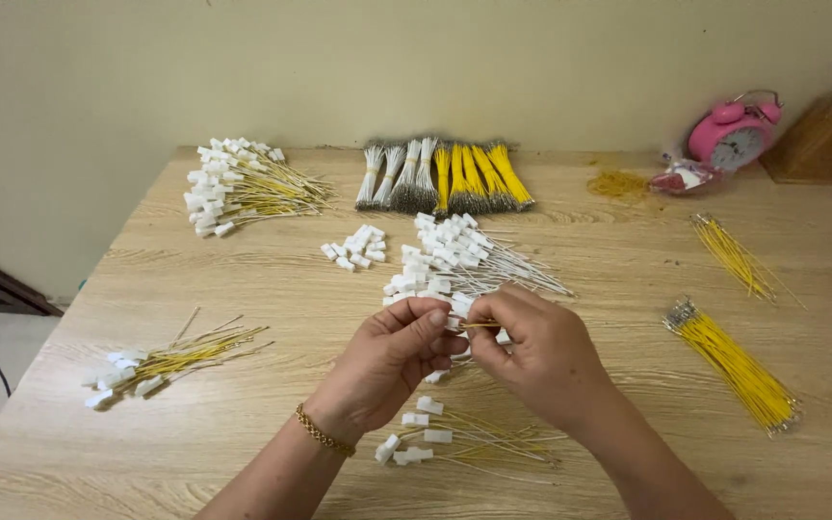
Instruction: Insert thin yellow wires into white plastic connector housings to assemble wire harnesses.
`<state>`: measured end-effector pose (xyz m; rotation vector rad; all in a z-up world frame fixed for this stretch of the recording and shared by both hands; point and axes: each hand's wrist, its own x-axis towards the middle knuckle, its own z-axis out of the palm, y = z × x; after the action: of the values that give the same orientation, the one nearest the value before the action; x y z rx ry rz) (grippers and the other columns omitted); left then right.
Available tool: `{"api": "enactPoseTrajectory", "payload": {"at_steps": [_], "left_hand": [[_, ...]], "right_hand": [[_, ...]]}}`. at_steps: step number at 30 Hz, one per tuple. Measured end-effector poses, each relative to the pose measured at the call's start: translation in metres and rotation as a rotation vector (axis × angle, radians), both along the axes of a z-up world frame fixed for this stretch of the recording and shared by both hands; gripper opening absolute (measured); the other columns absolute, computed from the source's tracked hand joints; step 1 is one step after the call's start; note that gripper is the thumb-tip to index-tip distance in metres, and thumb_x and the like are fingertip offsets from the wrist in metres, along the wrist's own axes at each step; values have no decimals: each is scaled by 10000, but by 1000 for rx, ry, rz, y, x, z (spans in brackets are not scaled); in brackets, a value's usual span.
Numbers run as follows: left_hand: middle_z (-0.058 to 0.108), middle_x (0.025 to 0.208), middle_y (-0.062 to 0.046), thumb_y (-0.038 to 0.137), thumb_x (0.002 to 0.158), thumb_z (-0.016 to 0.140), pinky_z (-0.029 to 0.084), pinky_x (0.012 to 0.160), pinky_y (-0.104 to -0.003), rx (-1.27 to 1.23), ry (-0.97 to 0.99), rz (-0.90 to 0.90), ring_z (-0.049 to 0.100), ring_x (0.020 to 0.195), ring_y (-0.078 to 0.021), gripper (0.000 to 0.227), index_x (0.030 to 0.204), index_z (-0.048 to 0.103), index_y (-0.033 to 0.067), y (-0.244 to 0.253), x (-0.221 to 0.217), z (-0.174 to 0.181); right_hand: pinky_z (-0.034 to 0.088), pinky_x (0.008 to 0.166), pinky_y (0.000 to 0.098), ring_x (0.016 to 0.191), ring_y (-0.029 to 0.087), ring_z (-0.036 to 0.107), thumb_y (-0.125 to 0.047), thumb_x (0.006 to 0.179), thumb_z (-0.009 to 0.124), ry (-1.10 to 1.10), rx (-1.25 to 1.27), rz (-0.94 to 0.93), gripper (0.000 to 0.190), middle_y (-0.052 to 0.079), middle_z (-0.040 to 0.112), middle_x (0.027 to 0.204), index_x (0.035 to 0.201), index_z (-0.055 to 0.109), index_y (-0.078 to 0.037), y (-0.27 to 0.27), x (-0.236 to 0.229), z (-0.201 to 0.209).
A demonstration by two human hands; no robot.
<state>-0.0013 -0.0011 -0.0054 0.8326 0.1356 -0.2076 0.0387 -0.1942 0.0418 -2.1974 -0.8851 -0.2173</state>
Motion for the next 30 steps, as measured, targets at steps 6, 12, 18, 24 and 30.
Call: {"api": "enactPoseTrajectory", "payload": {"at_steps": [6, 12, 18, 24, 30], "left_hand": [[659, 902, -152, 37, 956, 636, 578, 795, -358, 127, 30, 17, 698, 877, -248, 161, 1097, 644, -41, 0, -6, 2], [727, 922, -182, 4, 916, 656, 585, 782, -344, 394, 54, -52, 705, 850, -246, 187, 1099, 669, -35, 8, -21, 4], [733, 712, -19, 124, 889, 776, 489, 487, -175, 1053, 72, -197, 564, 536, -63, 151, 1032, 808, 89, 10, -47, 14], [754, 942, -99, 234, 869, 776, 554, 876, -438, 1562, -518, 159, 722, 975, -303, 235, 1098, 774, 184, 42, 22, -34], [717, 1090, -57, 220, 883, 754, 561, 879, -475, 1937, -664, 135, 698, 1029, -318, 311, 1189, 751, 272, 37, 134, -46]], "right_hand": [[455, 521, 254, 584, 92, 588, -97, 801, 692, 175, 18, -18, 92, -42, 719, 786, 884, 718, -127, 2, -5, -3], [513, 518, 216, 561, 92, 580, -215, 980, 618, 614, -165, 43, 172, -3, 781, 804, 907, 754, -138, -5, 9, 10], [568, 544, 240, 670, 174, 671, -106, 998, 547, 661, 304, -191, 312, 129, 740, 808, 1241, 737, -58, -33, 26, 21], [448, 463, 212, 448, 99, 537, -106, 1005, 609, 438, 484, -59, 141, 117, 703, 706, 1121, 600, -25, -32, 31, 1], [484, 526, 242, 598, 87, 552, -48, 911, 725, 436, 455, -62, 117, 55, 683, 716, 1026, 728, -29, -34, 38, -12]]}}
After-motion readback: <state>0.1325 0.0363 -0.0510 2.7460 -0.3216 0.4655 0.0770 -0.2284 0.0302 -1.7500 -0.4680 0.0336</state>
